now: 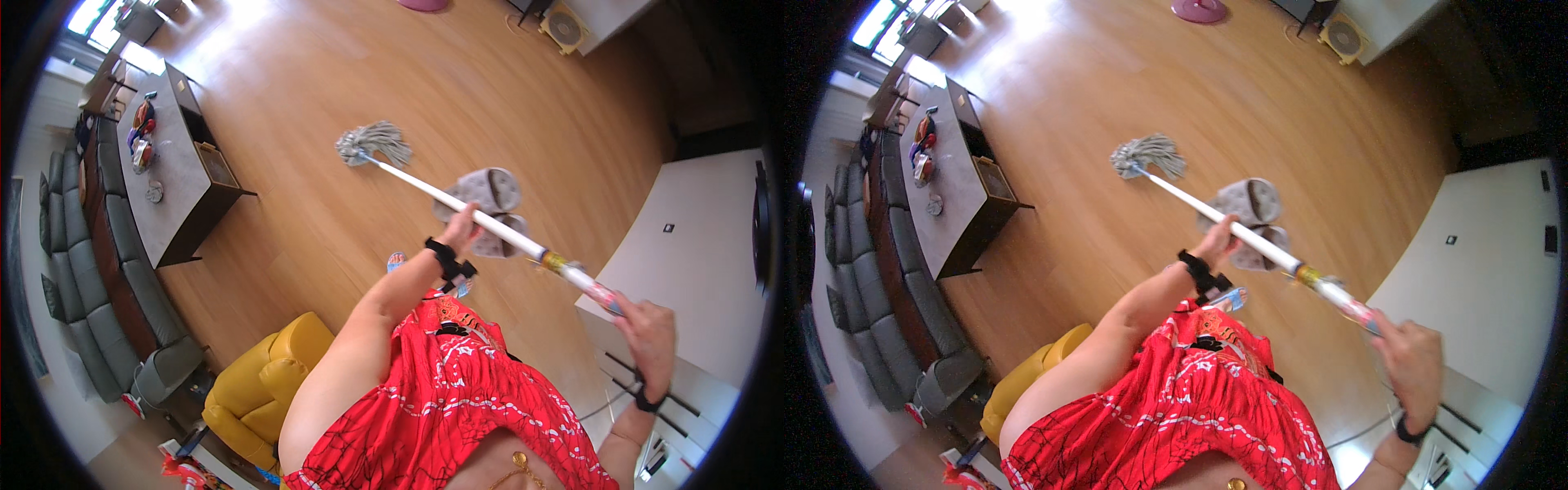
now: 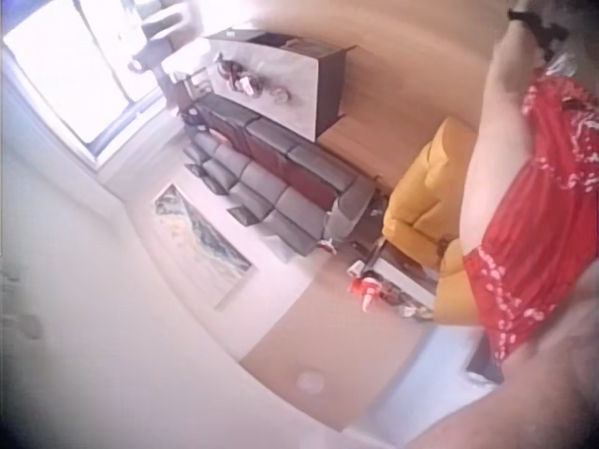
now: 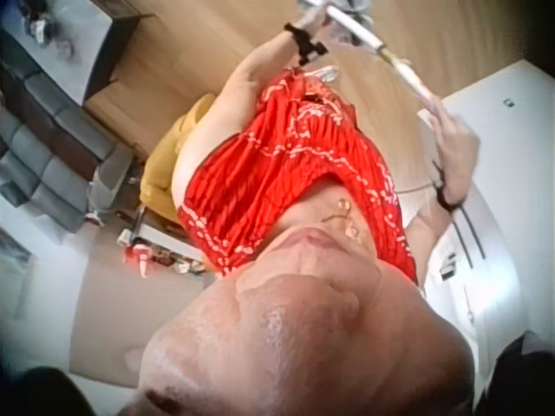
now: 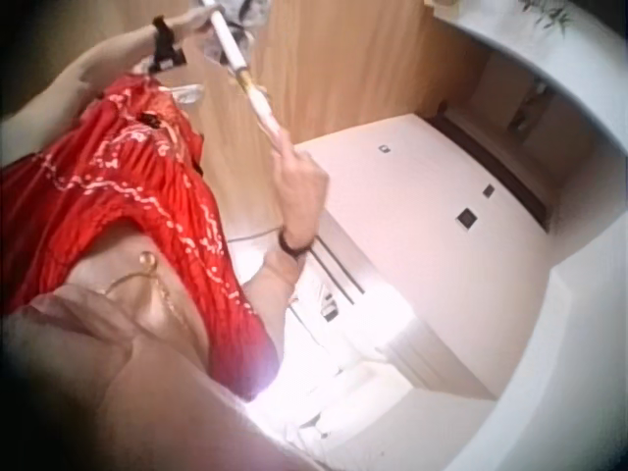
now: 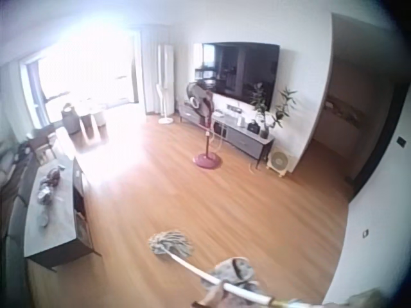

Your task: The person mops the floor while holding slippers, walks to a sink, and places the slippers down. The person then washes and wrings the mop head in the sink before mopping the wooden floor again.

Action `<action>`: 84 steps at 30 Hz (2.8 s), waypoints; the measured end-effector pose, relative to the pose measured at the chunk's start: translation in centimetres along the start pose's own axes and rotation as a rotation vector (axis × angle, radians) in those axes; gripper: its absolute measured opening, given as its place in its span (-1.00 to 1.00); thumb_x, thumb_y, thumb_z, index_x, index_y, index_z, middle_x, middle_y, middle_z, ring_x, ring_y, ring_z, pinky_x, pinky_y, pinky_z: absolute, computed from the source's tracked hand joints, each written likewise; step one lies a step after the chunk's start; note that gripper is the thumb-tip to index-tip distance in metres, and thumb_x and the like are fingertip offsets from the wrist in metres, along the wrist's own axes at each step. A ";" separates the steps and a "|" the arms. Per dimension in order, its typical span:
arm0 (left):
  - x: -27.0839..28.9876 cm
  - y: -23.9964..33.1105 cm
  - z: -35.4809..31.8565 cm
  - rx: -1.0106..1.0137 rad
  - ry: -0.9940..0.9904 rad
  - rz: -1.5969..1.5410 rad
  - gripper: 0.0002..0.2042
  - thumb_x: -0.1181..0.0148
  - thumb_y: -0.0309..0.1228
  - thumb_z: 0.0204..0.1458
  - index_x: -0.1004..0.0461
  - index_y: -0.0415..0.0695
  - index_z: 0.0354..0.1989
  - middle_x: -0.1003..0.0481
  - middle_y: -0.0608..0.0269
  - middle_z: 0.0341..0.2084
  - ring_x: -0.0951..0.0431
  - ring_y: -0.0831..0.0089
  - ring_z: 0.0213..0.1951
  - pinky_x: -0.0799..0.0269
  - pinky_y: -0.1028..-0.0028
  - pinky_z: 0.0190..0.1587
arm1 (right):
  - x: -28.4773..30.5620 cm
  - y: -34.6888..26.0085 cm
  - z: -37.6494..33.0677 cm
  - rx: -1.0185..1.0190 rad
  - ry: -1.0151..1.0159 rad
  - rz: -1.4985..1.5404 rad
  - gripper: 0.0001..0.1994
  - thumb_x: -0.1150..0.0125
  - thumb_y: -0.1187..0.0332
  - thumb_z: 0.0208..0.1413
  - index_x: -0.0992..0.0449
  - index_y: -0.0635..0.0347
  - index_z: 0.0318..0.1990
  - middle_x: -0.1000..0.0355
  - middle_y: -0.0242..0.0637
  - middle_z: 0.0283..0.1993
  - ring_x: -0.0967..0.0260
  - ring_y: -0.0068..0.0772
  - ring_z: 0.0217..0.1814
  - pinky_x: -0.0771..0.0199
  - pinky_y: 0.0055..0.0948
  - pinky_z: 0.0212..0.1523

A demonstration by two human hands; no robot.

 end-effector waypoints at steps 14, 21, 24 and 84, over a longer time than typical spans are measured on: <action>42.8 11.7 11.7 -0.203 0.509 -0.088 -0.74 -0.12 -0.13 -0.05 -0.35 -0.03 -0.35 -0.34 0.37 -0.50 -0.37 0.46 -0.36 -0.39 0.38 -0.32 | -30.3 -22.9 25.9 0.391 -0.002 0.352 -0.59 -0.15 0.24 0.00 -0.36 0.00 0.06 -0.36 -0.16 -0.54 -0.38 -0.18 -0.51 -0.40 -0.25 -0.51; 31.7 -0.6 11.6 -0.110 0.292 -0.305 -0.73 -0.09 -0.09 0.03 -0.37 -0.03 -0.47 -0.35 0.36 -0.60 -0.34 0.52 -0.58 -0.35 0.51 -0.60 | -28.0 -11.3 18.0 0.255 -0.152 0.287 -0.57 -0.23 0.32 -0.09 -0.40 0.04 0.02 -0.39 -0.15 -0.45 -0.37 -0.13 -0.42 -0.37 -0.26 -0.40; 24.0 -6.7 12.7 -0.063 0.137 -0.307 -0.71 -0.06 -0.05 0.03 -0.36 -0.02 -0.47 -0.36 0.38 -0.61 -0.38 0.52 -0.55 -0.37 0.50 -0.59 | -25.9 -5.1 12.6 0.195 -0.120 0.232 -0.56 -0.25 0.33 -0.13 -0.42 0.08 -0.01 -0.42 -0.15 -0.42 -0.36 -0.12 -0.42 -0.37 -0.26 -0.37; -18.1 -46.1 -1.3 -0.470 0.196 -0.574 -0.68 -0.08 0.00 0.02 -0.35 -0.01 -0.39 -0.36 0.38 -0.52 -0.39 0.55 -0.42 -0.42 0.47 -0.35 | -29.5 41.5 -19.3 0.707 0.172 -0.065 -0.62 -0.32 0.24 -0.22 -0.46 0.03 -0.15 -0.31 -0.22 -0.55 -0.33 -0.16 -0.53 -0.31 -0.23 -0.50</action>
Point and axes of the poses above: each hand's wrist, its own z-axis towards the middle knuckle, its own x-axis out of the back of the hand, y = z × x, the point moved 3 cm from there along z, towards the middle knuckle
